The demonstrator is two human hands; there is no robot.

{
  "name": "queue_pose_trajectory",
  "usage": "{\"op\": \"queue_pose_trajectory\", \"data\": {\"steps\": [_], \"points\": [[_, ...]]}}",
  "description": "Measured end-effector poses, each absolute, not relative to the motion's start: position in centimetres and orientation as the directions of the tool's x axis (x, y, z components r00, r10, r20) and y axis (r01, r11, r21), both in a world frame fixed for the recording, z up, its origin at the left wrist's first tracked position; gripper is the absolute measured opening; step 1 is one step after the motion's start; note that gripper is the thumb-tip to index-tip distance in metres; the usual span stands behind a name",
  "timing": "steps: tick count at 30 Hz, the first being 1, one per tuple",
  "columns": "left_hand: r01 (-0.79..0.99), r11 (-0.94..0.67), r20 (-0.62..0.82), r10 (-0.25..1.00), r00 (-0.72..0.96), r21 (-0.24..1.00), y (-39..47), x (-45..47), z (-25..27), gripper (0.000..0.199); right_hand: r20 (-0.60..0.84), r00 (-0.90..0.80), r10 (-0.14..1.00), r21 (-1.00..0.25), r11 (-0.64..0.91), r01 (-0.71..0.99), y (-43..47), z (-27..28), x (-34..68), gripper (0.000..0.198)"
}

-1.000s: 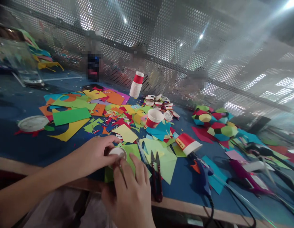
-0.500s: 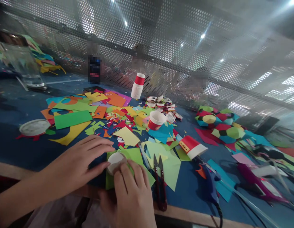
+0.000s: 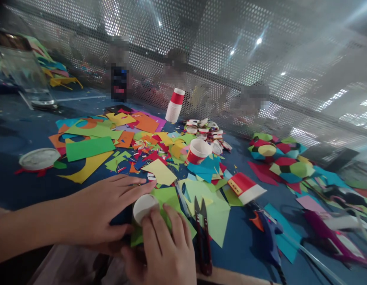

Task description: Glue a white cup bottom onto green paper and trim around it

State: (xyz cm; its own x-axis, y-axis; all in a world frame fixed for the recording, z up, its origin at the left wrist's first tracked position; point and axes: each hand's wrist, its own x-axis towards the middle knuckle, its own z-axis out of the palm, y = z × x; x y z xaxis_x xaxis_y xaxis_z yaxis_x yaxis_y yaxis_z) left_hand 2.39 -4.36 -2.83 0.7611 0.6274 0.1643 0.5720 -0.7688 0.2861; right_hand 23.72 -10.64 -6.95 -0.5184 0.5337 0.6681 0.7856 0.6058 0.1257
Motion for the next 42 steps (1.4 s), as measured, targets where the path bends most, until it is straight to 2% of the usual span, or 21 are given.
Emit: {"op": "queue_pose_trajectory", "data": {"steps": [10,13,16,19,24,31,35,38,40,42], "points": [[0.56,-0.78,0.166,0.613,0.772,0.279,-4.7,2.3,-3.2,0.076,0.692,-0.513,0.508,0.164,0.581,0.797,-10.4,-7.3,24.0,0.039],[0.511,-0.823,0.268,0.566,0.78,0.249,-5.0,2.0,-3.2,0.071,0.689,-0.53,0.494,0.176,0.596,0.784,-10.5,-7.3,23.8,0.038],[0.443,-0.866,0.376,0.5,0.78,0.233,-5.6,1.9,-3.1,0.058,0.699,-0.474,0.536,0.107,0.576,0.81,-10.8,-7.3,23.4,0.036],[0.423,-0.88,0.419,0.475,0.774,0.217,-6.0,2.1,-2.8,0.047,0.715,-0.398,0.574,0.05,0.526,0.849,-11.1,-7.5,23.1,0.037],[0.467,-0.865,0.484,0.494,0.722,0.187,-6.4,1.8,-3.3,0.038,0.691,-0.48,0.54,0.143,0.549,0.824,-11.0,-7.4,23.6,0.044],[0.477,-0.869,0.53,0.469,0.706,0.134,-7.7,1.1,-4.1,0.029,0.724,-0.479,0.497,0.167,0.547,0.82,-10.8,-7.1,23.5,0.043],[0.483,-0.872,0.534,0.448,0.717,0.083,-7.9,1.6,-3.8,0.029,0.716,-0.454,0.529,0.103,0.564,0.819,-10.7,-6.8,23.8,0.042],[0.479,-0.878,0.508,0.425,0.749,0.028,-7.6,1.9,-3.7,0.036,0.71,-0.446,0.545,0.064,0.58,0.812,-10.6,-6.9,23.6,0.042],[0.472,-0.882,0.483,0.404,0.777,-0.021,-7.5,2.1,-3.8,0.04,0.757,-0.364,0.543,-0.006,0.563,0.827,-10.7,-7.3,23.0,0.039],[0.471,-0.88,0.483,0.386,0.786,-0.064,-7.5,2.3,-3.9,0.04,0.814,-0.21,0.541,-0.132,0.524,0.841,-10.8,-7.9,22.3,0.04]]}}
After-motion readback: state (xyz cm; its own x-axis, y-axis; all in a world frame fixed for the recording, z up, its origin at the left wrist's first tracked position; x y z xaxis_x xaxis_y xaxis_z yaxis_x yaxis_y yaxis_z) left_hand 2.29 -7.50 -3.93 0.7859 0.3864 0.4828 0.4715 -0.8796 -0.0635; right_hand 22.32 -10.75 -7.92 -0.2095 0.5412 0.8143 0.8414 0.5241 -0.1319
